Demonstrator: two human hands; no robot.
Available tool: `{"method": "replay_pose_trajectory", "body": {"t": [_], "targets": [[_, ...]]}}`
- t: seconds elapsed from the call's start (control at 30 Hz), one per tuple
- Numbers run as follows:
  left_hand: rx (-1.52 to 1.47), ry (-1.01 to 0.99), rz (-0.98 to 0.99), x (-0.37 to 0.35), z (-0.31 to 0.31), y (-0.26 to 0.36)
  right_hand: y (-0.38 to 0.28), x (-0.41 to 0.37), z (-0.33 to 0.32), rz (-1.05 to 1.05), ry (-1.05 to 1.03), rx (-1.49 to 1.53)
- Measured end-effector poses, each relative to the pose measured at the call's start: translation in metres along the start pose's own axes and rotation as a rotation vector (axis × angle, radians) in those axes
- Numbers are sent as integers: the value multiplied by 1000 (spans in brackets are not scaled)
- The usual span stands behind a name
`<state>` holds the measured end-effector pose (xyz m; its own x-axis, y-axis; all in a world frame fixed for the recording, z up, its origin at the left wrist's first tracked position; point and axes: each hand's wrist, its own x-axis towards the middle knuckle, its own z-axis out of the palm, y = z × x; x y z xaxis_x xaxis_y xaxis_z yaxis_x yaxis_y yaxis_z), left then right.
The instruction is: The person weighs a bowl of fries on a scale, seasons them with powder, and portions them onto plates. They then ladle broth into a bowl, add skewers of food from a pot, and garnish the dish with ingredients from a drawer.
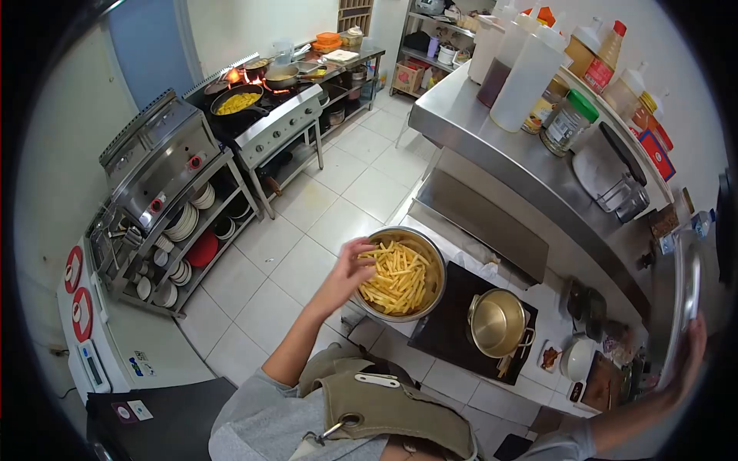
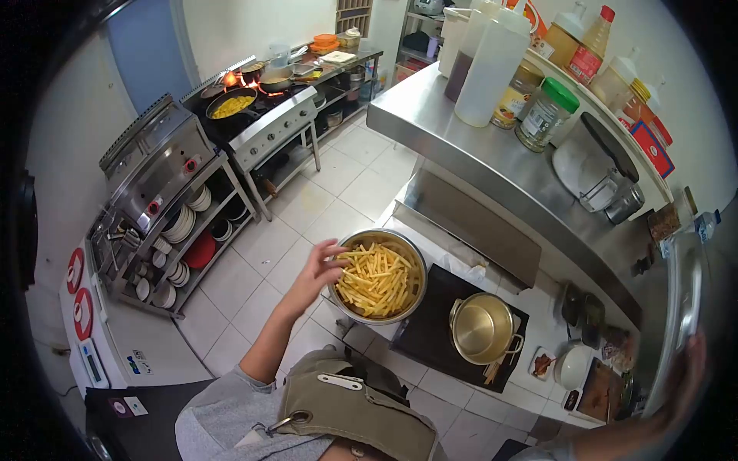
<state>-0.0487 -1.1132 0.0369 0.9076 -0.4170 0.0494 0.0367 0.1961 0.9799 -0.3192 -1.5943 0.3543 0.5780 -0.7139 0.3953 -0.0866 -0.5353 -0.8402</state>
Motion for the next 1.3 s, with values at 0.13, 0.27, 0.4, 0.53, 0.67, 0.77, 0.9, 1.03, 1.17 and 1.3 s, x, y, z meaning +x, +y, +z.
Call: {"method": "replay_pose_trajectory", "body": {"t": [0.13, 0.27, 0.4, 0.53, 0.67, 0.77, 0.9, 1.03, 1.17, 1.3], "targets": [[-232, -634, 113, -13, 59, 26, -31, -109, 135, -9, -448, 160], [-278, -792, 317, -21, 86, 4, 10, -135, 213, 179, -973, 266], [152, -783, 75, -25, 60, -61, 24, -147, 265, 233, -1134, 193], [-259, -585, -101, -26, 45, -68, 5, -154, 294, 51, -1094, 9], [-581, -486, -241, -15, 41, -71, -13, -161, 313, -276, -1034, -146], [-718, -433, -287, -8, 42, -73, -23, -166, 328, -422, -1028, -276], [-821, -360, -289, 0, 42, -73, -20, -151, 340, -457, -1124, -260], [-860, -276, -160, 3, 44, -79, -10, -120, 348, -395, -1242, -40], [-732, -162, -59, -4, 37, -72, 27, -62, 362, -201, -1226, -18], [-397, -21, 14, -29, 29, -52, 132, 15, 408, -230, -927, -424]]}}
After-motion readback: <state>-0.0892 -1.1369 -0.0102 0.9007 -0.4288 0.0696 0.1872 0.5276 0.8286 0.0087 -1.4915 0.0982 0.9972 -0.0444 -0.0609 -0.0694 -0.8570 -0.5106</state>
